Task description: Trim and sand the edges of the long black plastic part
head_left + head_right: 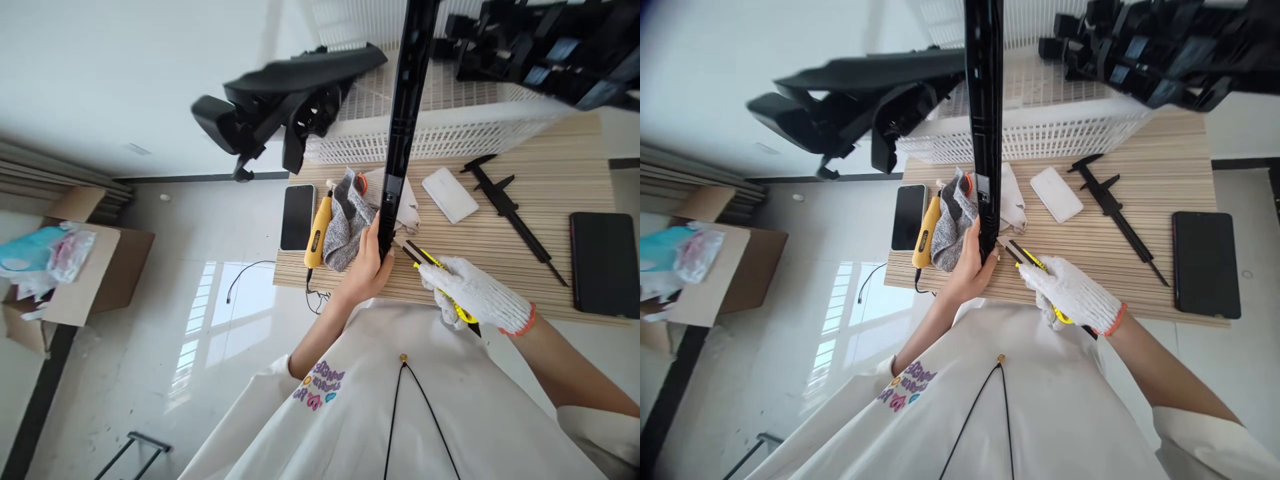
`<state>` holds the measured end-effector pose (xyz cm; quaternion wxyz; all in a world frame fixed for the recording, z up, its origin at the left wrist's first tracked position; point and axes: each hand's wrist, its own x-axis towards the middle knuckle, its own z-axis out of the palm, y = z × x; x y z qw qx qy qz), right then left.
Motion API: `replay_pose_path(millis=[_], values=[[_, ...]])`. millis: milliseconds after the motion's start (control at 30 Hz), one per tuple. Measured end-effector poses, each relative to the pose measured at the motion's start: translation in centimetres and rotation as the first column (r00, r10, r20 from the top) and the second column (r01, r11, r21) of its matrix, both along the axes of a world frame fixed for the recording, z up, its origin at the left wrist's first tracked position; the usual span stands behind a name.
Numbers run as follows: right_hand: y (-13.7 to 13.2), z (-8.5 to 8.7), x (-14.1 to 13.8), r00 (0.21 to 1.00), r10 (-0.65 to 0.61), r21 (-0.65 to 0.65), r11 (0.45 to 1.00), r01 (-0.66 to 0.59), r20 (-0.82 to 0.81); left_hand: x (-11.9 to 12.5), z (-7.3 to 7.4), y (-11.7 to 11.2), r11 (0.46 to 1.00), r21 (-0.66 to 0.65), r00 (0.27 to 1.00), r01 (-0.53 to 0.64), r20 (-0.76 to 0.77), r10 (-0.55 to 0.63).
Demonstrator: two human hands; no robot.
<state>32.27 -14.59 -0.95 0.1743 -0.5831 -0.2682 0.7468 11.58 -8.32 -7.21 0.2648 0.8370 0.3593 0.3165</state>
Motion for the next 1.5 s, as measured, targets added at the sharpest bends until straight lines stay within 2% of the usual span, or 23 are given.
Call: replay_pose_path(millis=[233,700,867,1033,1133,1200,1333,1500], values=[[1.0,0.8,0.6,0.999,0.039,-0.017,0.999,-0.04,-0.027,0.4,-0.1,0.2,0.999,0.011,0.999,-0.037,-0.013,0.038],[1.3,0.5,1.1,0.999,0.039,-0.11,0.993,-0.041,-0.018,0.6,-0.1,0.1,0.999,0.026,0.995,-0.047,-0.081,0.049],[0.8,0.0,1.0,0.998,0.063,0.002,0.998,-0.064,0.017,0.3,-0.1,0.3,0.999,-0.012,0.996,-0.032,-0.08,0.031],[-0.2,-0.1,0.6,0.968,0.072,0.175,0.978,-0.117,0.242,0.0,-0.2,0.6,0.999,-0.049,0.998,0.009,-0.057,-0.012],[-0.5,0.1,0.2,0.948,0.063,0.214,0.967,-0.135,0.313,0.1,-0.2,0.6,0.999,-0.052,0.999,0.014,-0.031,-0.016],[-0.5,0.2,0.0,0.967,0.059,0.177,0.979,-0.105,0.25,0.1,-0.1,0.5,0.998,-0.058,1.0,0.016,-0.018,-0.017],[0.2,0.2,0.1,0.996,0.065,0.021,0.998,-0.066,0.064,-0.2,0.1,0.3,0.996,-0.092,1.0,0.009,0.0,-0.009],[1.0,-0.4,0.5,0.999,0.039,-0.172,0.984,-0.041,-0.013,-0.6,0.1,0.3,0.995,-0.1,1.0,0.01,0.024,-0.008]])
